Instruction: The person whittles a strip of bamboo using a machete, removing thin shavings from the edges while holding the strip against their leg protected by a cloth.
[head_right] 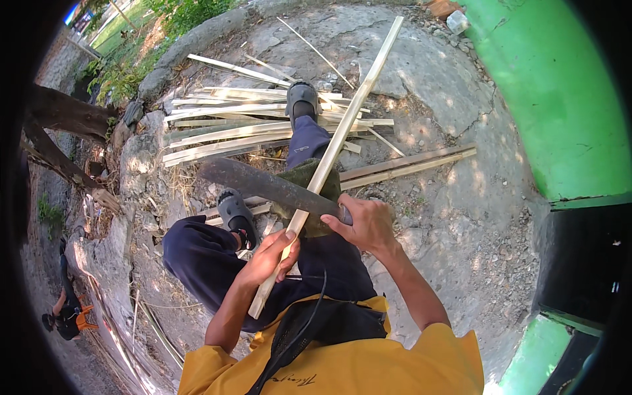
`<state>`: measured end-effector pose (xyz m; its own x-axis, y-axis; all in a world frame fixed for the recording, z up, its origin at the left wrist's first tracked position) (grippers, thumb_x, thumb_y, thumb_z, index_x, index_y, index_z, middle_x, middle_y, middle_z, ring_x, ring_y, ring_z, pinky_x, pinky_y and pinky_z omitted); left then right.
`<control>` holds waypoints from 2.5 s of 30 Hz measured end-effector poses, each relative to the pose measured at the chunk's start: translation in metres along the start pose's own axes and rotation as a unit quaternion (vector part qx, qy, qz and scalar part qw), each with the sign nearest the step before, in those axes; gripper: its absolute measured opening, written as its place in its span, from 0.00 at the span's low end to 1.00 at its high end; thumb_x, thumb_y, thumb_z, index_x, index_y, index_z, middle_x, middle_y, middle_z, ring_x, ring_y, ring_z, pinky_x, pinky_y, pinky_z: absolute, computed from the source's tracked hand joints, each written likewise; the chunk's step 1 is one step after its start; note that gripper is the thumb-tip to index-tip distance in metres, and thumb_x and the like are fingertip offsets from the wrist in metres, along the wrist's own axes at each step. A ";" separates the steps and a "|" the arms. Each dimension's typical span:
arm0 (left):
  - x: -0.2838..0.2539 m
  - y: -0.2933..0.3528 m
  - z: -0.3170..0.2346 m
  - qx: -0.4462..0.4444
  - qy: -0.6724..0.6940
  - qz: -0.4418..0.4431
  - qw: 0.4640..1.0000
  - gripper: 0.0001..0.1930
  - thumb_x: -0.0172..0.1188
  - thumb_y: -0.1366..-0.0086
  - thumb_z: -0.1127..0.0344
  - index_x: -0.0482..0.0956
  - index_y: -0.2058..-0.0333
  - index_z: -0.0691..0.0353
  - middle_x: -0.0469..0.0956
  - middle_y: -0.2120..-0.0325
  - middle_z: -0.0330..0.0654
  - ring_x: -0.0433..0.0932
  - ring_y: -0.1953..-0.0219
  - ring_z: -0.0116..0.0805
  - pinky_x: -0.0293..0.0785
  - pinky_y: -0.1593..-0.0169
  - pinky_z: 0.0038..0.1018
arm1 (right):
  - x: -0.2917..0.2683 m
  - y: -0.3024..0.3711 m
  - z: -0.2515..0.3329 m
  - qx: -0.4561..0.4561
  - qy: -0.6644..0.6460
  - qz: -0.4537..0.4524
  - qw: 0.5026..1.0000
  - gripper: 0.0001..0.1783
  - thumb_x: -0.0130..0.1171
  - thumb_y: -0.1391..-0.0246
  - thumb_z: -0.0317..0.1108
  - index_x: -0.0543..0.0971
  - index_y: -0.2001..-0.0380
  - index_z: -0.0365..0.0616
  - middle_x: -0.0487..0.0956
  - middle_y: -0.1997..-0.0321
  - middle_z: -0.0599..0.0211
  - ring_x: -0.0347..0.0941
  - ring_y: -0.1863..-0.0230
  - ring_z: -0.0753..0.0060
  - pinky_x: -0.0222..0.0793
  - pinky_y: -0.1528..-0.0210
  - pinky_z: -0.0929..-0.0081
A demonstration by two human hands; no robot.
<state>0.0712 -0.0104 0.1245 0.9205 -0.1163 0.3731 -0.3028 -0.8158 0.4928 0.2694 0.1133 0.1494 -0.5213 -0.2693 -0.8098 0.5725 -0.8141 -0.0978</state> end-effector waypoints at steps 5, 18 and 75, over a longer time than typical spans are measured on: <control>0.002 0.002 -0.002 -0.001 0.010 -0.017 1.000 0.21 0.41 0.18 0.49 0.68 0.67 0.58 0.64 0.86 0.33 0.65 0.89 0.25 0.68 0.82 0.20 | 0.000 -0.008 -0.007 0.005 -0.018 -0.022 1.000 0.31 0.60 0.39 0.65 0.80 0.67 0.44 0.77 0.81 0.55 0.79 0.77 0.47 0.71 0.73 0.55; 0.002 0.007 0.002 0.001 -0.010 -0.021 1.000 0.22 0.41 0.18 0.47 0.68 0.66 0.57 0.65 0.85 0.33 0.66 0.88 0.25 0.67 0.82 0.22 | 0.005 0.001 -0.005 -0.009 -0.002 -0.021 1.000 0.32 0.60 0.39 0.67 0.81 0.66 0.44 0.77 0.82 0.57 0.79 0.78 0.49 0.71 0.74 0.55; 0.017 0.011 -0.002 0.111 -0.289 -0.153 0.938 0.18 0.52 0.20 0.58 0.74 0.50 0.73 0.80 0.63 0.58 0.79 0.61 0.49 0.73 0.52 0.41 | 0.009 0.038 -0.005 -0.100 0.015 -0.033 0.994 0.33 0.66 0.47 0.70 0.80 0.71 0.47 0.78 0.81 0.65 0.79 0.79 0.59 0.70 0.74 0.63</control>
<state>0.0835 -0.0201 0.1379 0.9553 -0.0929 -0.2805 -0.0023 -0.9516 0.3073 0.2893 0.0825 0.1355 -0.5450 -0.2007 -0.8140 0.6537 -0.7097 -0.2626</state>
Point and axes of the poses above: each hand's wrist, its own y-axis away from the middle knuckle, its own x-axis out of the palm, z = x × y, the point moved 4 cm from there along -y, towards the middle knuckle
